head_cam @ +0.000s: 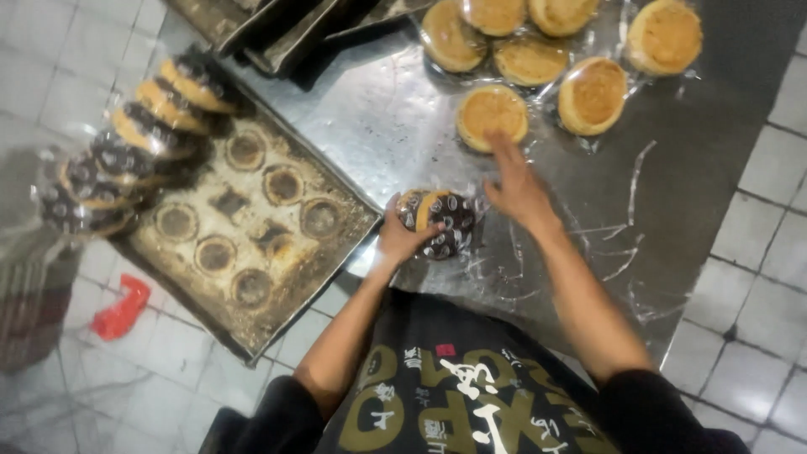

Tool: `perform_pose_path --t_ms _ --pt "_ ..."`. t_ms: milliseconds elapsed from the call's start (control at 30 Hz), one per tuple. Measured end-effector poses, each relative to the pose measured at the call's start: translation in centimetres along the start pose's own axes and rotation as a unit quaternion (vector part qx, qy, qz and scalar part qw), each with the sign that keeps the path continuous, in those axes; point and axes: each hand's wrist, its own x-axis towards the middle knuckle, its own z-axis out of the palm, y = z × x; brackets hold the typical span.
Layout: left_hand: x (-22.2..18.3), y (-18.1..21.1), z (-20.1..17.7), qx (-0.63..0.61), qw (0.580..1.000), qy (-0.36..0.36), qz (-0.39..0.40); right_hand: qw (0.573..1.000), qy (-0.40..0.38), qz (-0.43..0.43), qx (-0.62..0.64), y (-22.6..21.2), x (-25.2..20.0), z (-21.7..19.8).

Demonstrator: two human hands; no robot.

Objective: Packaging individual donuts into plastic bags and arranging them on a metal tray

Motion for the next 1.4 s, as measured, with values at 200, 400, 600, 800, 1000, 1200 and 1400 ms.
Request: perform_pose_path --t_ms 200,400,600,800,1000,1200,1400 --pt "-0.6 -0.9 -3.9 -0.128 0.991 0.023 -0.028 0.991 0.041 0.022 -0.122 6.4 2.5 4.6" --pt "-4.3 -6.4 -17.7 -0.292 0.929 0.227 0.018 0.980 0.149 -0.025 -0.132 9.4 -0.7 7.0" --pt "-5.9 -12.4 -32.0 -0.241 0.869 0.424 -0.089 0.975 0.184 0.029 -0.122 8.2 -1.3 7.6" --pt "-1.3 -18.6 -37.2 -0.136 0.841 0.523 0.029 0.950 0.291 -0.118 -0.004 9.5 -1.8 8.7" --pt "-2.2 -13.1 -33.4 0.056 0.817 0.563 0.108 0.775 0.327 0.135 0.524 5.1 -1.8 8.4" --pt "1.6 -3.2 -11.9 -0.112 0.970 0.131 0.169 0.618 0.180 0.190 0.741 -4.0 -1.8 5.2" --pt "0.2 1.3 -1.3 -0.400 0.818 -0.206 0.358 0.784 0.114 0.094 0.602 -5.3 -4.7 2.4"
